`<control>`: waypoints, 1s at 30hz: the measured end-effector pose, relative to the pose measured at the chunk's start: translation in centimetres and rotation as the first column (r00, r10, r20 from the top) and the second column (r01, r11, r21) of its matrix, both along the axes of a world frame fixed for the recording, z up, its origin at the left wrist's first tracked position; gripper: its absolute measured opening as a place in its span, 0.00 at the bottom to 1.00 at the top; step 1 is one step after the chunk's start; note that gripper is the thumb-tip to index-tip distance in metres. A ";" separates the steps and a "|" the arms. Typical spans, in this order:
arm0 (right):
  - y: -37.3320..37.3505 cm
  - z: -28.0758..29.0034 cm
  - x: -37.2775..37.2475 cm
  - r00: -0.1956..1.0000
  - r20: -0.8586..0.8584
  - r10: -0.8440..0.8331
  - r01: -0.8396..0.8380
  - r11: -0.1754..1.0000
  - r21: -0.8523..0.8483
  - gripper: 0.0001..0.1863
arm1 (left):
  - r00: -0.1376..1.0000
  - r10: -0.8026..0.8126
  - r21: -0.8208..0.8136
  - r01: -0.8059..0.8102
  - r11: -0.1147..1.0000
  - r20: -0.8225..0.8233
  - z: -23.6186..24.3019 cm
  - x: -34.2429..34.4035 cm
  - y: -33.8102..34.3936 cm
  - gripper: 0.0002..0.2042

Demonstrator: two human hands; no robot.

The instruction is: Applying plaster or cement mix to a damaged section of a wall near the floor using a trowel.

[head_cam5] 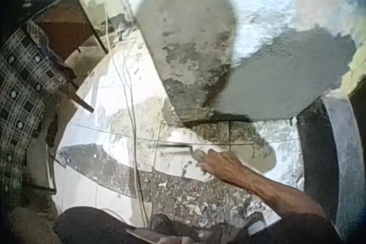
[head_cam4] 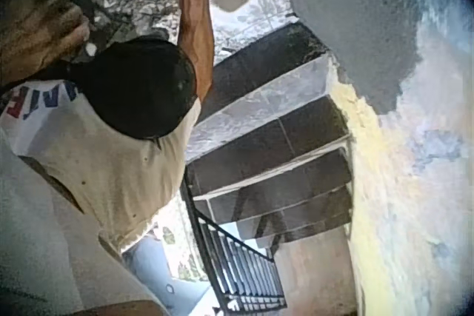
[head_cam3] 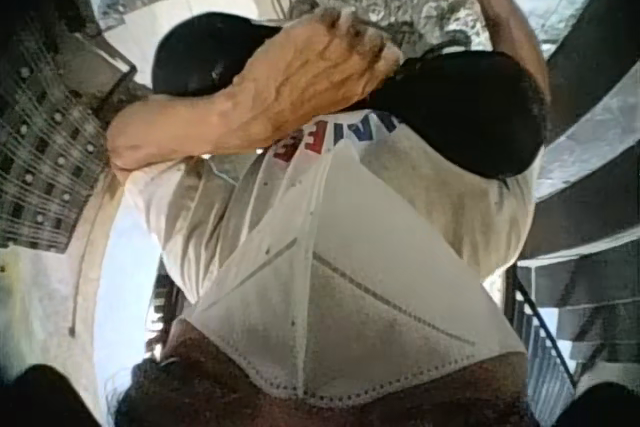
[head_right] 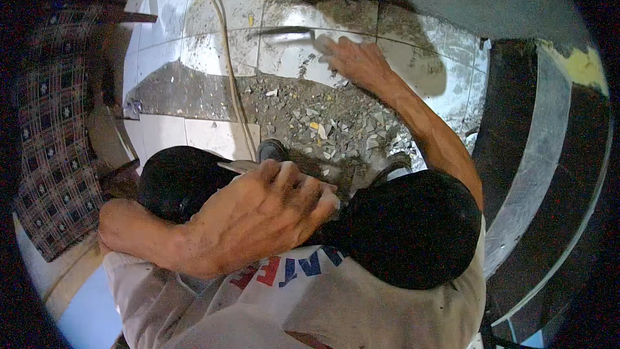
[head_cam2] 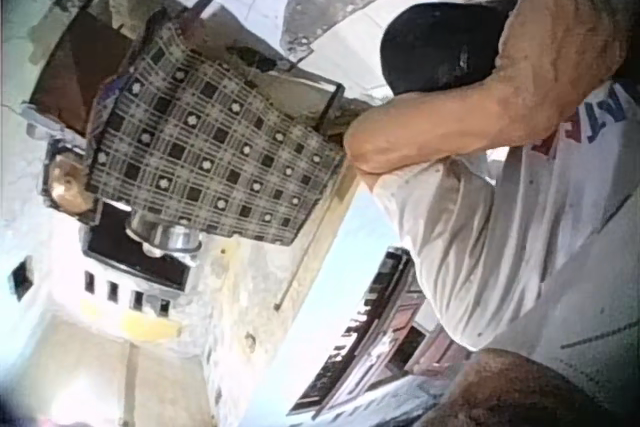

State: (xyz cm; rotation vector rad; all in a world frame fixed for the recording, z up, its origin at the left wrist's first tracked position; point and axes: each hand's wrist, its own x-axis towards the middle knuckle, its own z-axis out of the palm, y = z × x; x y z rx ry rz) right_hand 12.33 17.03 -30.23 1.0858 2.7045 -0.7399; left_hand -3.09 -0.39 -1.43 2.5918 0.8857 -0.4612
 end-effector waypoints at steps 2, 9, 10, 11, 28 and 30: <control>0.4 1.8 -0.7 0.971 -0.231 0.058 -0.040 0.996 0.082 0.30 | 1.000 0.013 -0.006 -0.013 1.000 0.024 0.0 -0.2 -0.4 0.14; 4.8 1.1 -4.2 0.816 -0.552 0.171 0.120 0.885 0.450 0.30 | 0.999 0.027 0.021 -0.027 0.999 0.031 -0.1 -1.8 -0.4 0.13; 5.0 0.2 -4.8 0.783 -0.605 0.143 0.127 0.916 0.381 0.31 | 0.999 0.028 0.032 -0.029 0.999 0.020 -0.1 -1.9 -0.4 0.13; 5.2 -0.5 -5.2 0.939 -0.341 -0.033 0.112 0.970 0.216 0.32 | 0.998 0.043 0.040 -0.044 0.998 0.038 0.1 -1.9 -0.6 0.13; 6.0 -0.8 -2.6 0.887 -0.435 -0.155 0.156 0.987 -0.033 0.25 | 0.993 0.106 -0.009 -0.105 0.994 0.043 0.4 -2.2 -1.3 0.14; 6.6 -0.6 -1.4 0.845 -0.532 -0.059 0.190 0.962 0.194 0.25 | 0.990 0.136 0.035 -0.137 0.990 0.018 -0.1 -2.4 -1.1 0.14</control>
